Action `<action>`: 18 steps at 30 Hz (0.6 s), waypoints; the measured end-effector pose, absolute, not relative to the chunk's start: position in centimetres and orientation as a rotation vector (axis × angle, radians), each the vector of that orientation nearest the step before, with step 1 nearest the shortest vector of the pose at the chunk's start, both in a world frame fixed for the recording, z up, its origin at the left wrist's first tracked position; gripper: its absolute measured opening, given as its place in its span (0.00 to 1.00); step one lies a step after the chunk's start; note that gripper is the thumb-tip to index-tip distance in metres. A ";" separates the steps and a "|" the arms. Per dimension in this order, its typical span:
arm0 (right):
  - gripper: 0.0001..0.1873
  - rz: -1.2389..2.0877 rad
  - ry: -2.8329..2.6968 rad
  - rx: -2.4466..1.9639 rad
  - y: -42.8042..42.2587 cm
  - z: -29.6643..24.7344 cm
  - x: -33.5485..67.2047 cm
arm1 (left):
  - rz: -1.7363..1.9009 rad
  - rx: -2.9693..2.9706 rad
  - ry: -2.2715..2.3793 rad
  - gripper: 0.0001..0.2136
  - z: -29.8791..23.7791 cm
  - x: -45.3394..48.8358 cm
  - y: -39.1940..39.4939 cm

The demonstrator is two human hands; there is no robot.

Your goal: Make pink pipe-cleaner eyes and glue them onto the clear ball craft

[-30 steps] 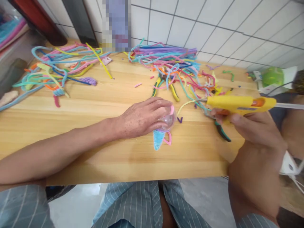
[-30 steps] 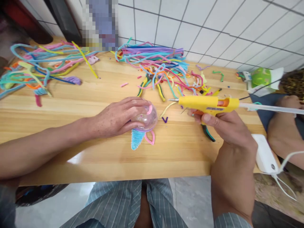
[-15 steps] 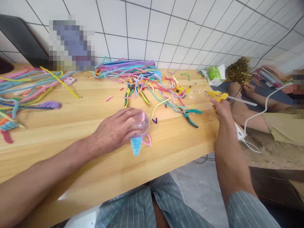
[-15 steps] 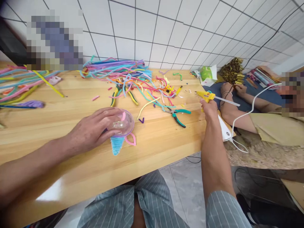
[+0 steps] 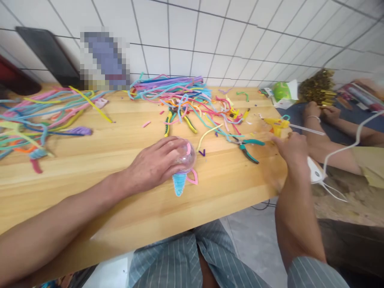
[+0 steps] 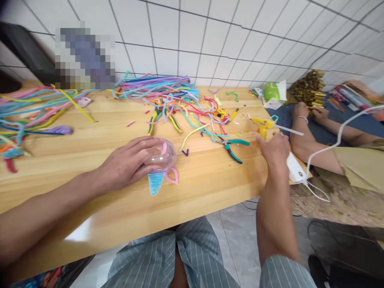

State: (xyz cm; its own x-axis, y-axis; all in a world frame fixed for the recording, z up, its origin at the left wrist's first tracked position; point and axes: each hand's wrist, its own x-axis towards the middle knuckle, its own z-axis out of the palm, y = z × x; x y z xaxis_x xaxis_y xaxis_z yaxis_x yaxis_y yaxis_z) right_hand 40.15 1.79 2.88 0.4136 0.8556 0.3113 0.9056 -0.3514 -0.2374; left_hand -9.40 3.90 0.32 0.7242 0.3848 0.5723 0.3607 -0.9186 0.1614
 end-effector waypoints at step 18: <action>0.72 1.216 -2.128 -0.996 4.2 0.0 18.8 | 0.793 2.991 0.335 0.10 2.9 -10.3 4.5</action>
